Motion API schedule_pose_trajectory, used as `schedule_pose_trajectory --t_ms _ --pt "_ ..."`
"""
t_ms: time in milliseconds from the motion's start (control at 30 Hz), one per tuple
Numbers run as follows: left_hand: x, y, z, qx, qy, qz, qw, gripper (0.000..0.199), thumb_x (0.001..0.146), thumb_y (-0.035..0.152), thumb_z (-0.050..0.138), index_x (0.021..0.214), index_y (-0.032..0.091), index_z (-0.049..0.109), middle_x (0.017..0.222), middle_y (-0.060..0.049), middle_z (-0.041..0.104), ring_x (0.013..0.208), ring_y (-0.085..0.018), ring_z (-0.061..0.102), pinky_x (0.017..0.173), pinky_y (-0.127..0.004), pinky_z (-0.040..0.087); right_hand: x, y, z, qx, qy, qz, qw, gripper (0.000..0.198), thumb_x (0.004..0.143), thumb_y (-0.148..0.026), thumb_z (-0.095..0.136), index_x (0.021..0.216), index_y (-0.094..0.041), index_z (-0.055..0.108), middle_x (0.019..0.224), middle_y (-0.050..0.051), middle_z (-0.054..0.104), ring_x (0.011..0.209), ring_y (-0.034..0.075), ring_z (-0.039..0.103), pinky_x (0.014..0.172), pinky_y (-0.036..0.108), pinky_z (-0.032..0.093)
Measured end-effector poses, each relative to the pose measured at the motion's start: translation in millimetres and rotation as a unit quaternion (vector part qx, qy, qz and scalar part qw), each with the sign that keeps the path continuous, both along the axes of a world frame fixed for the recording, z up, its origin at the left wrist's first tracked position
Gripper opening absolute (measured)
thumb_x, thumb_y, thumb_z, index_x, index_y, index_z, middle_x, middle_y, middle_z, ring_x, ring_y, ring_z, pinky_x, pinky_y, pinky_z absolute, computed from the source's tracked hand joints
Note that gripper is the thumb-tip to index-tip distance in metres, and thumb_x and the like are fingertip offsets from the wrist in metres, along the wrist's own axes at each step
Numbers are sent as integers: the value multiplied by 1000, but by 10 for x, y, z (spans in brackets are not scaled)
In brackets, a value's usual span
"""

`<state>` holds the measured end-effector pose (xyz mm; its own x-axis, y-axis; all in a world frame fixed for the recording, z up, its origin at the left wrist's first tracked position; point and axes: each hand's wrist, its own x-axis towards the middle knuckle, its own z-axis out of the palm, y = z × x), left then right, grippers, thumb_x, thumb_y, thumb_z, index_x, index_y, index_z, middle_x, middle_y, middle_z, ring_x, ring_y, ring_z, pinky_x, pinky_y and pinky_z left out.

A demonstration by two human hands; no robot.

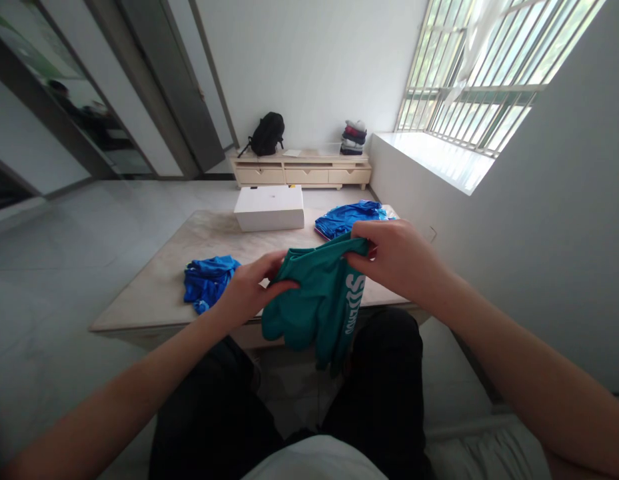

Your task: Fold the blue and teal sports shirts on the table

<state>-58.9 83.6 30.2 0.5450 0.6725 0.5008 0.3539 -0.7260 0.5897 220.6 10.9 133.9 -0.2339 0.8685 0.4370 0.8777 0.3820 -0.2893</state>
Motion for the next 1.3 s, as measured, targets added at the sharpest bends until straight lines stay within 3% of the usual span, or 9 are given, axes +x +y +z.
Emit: schedule_pose_trajectory --t_ms 133,267,400,600,767,900,1033,1200,1300 --pt "62 -87 -127 -112 5 3 994 35 99 45 58 83 17 71 71 0 64 67 -14 55 63 -24 43 -29 -12 -95 -16 29 -14 999 4 77 -23 67 74 -21 66 61 -2 63 57 14 57 55 25 38" --pt "148 -149 -267 -188 -76 20 979 31 99 44 56 96 18 72 84 -2 70 79 -18 62 71 -26 49 -43 -1 -162 -28 10 -2 1000 2 77 -21 65 74 -21 65 63 -2 63 59 14 57 55 25 35" --pt "286 -268 -484 -288 -223 53 930 32 99 47 55 108 18 67 93 -5 72 88 -20 66 75 -28 54 -65 4 -230 -16 16 16 1000 6 78 -22 66 73 -20 62 67 -1 63 61 13 56 58 25 37" --pt "154 -467 -919 -139 -173 212 952 36 102 52 46 92 23 66 78 -3 70 72 -20 64 67 -30 53 -38 -72 -426 -55 23 25 998 26 88 -42 68 77 -20 62 72 3 64 64 16 57 60 27 46" --pt "-313 -744 -888 -82 -39 56 994 25 92 45 67 111 31 73 95 -3 79 82 -24 74 75 -32 58 114 -515 -708 -208 79 50 974 14 90 -35 67 85 -21 65 78 2 68 67 15 63 60 25 50" --pt "-341 -589 -580 -194 56 -28 979 22 97 42 62 95 26 77 89 -1 78 79 -20 72 75 -28 55 309 -519 -894 -314 120 61 940 14 91 -34 66 88 -21 64 79 1 71 69 15 66 59 23 50" --pt "44 466 -77 -149 70 -30 986 30 93 46 64 87 20 77 80 -1 75 76 -19 66 70 -26 48 613 382 -635 -243 93 27 965 21 84 -35 74 82 -17 65 66 -1 65 59 13 60 52 22 44" --pt "746 2195 1285 53 34 19 998 25 88 39 73 79 15 74 75 -1 71 72 -14 58 66 -25 43 994 1859 660 -51 60 -98 992 25 79 -23 82 94 -7 71 72 5 71 64 15 69 59 23 50" --pt "1076 2657 2318 168 -25 69 983 34 98 38 61 88 8 72 91 -3 74 84 -12 62 74 -22 46 1181 2302 1666 119 36 -144 982 32 86 -31 72 94 0 69 91 9 74 92 20 74 70 21 48"
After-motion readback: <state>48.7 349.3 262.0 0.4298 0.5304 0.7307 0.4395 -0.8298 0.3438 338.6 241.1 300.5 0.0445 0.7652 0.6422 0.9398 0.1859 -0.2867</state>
